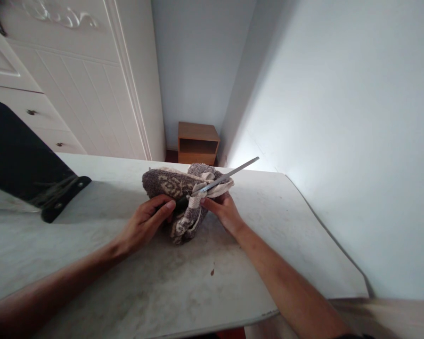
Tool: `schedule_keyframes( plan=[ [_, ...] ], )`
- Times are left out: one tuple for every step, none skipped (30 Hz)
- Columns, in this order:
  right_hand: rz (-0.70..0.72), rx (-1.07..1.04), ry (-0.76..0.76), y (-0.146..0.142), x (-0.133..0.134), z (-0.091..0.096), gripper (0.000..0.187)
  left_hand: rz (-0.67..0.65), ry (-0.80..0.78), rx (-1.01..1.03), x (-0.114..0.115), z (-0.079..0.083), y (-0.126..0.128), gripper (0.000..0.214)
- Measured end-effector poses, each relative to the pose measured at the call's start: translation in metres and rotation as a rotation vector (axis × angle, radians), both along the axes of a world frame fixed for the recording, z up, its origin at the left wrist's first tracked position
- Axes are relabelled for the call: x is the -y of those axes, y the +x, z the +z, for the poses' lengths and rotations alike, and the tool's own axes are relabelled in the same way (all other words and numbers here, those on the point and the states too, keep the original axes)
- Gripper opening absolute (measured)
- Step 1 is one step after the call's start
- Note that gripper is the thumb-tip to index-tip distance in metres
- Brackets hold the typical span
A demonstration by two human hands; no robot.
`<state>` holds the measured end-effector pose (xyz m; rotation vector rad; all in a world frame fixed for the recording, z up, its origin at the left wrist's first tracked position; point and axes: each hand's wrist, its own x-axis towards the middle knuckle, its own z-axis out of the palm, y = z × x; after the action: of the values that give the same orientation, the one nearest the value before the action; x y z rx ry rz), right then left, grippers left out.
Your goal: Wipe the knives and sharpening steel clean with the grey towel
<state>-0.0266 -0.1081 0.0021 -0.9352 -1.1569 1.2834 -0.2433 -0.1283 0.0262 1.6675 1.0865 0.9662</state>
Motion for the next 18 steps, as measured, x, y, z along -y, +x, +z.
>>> schedule_keyframes(
  plan=[
    [-0.015, 0.049, 0.014, 0.001, -0.002, 0.000, 0.037, -0.009, -0.040, 0.034, 0.000, -0.001, 0.000, 0.041],
    [-0.032, 0.098, 0.030, 0.002, -0.003, 0.000, 0.036, -0.024, -0.086, 0.074, 0.000, -0.002, 0.000, 0.042],
    [-0.049, 0.143, 0.046, 0.003, -0.004, 0.001, 0.036, -0.041, -0.132, 0.113, 0.000, -0.003, 0.001, 0.042],
    [-0.063, 0.179, 0.056, 0.003, -0.005, 0.002, 0.035, -0.059, -0.172, 0.146, 0.000, -0.004, 0.001, 0.042],
    [-0.073, 0.203, 0.060, 0.003, -0.005, 0.004, 0.035, -0.073, -0.200, 0.171, 0.000, -0.004, 0.001, 0.042],
    [-0.081, 0.220, 0.058, 0.002, -0.005, 0.005, 0.034, -0.084, -0.214, 0.184, 0.000, -0.004, 0.002, 0.042],
    [-0.086, 0.237, 0.053, 0.002, -0.005, 0.006, 0.034, -0.090, -0.219, 0.189, 0.000, -0.004, 0.002, 0.042],
    [-0.096, 0.255, 0.051, 0.002, -0.005, 0.007, 0.035, -0.092, -0.219, 0.189, 0.000, -0.003, 0.002, 0.042],
    [-0.112, 0.271, 0.051, 0.002, -0.004, 0.008, 0.037, -0.091, -0.218, 0.189, 0.000, -0.003, 0.002, 0.043],
    [-0.139, 0.280, 0.058, 0.001, -0.003, 0.008, 0.040, -0.087, -0.219, 0.188, 0.000, -0.003, 0.002, 0.043],
    [-0.177, 0.285, 0.070, 0.001, -0.002, 0.008, 0.043, -0.083, -0.221, 0.188, -0.001, -0.003, 0.002, 0.043],
    [-0.223, 0.288, 0.086, 0.001, -0.002, 0.008, 0.047, -0.080, -0.224, 0.188, -0.001, -0.003, 0.002, 0.043],
    [-0.276, 0.288, 0.104, 0.001, -0.001, 0.008, 0.050, -0.079, -0.229, 0.189, -0.002, -0.003, 0.001, 0.043],
    [-0.331, 0.290, 0.123, 0.002, 0.000, 0.008, 0.052, -0.079, -0.236, 0.192, -0.003, -0.004, 0.001, 0.043],
    [-0.384, 0.296, 0.144, 0.002, 0.001, 0.008, 0.053, -0.081, -0.242, 0.196, -0.003, -0.005, 0.001, 0.043],
    [-0.434, 0.308, 0.167, 0.003, 0.002, 0.009, 0.052, -0.085, -0.249, 0.199, -0.004, -0.006, 0.001, 0.043],
    [-0.473, 0.327, 0.197, 0.003, 0.003, 0.010, 0.049, -0.090, -0.257, 0.202, -0.005, -0.006, 0.001, 0.043],
    [-0.494, 0.355, 0.231, 0.004, 0.004, 0.011, 0.044, -0.094, -0.264, 0.207, -0.006, -0.007, 0.001, 0.042]
  ],
)
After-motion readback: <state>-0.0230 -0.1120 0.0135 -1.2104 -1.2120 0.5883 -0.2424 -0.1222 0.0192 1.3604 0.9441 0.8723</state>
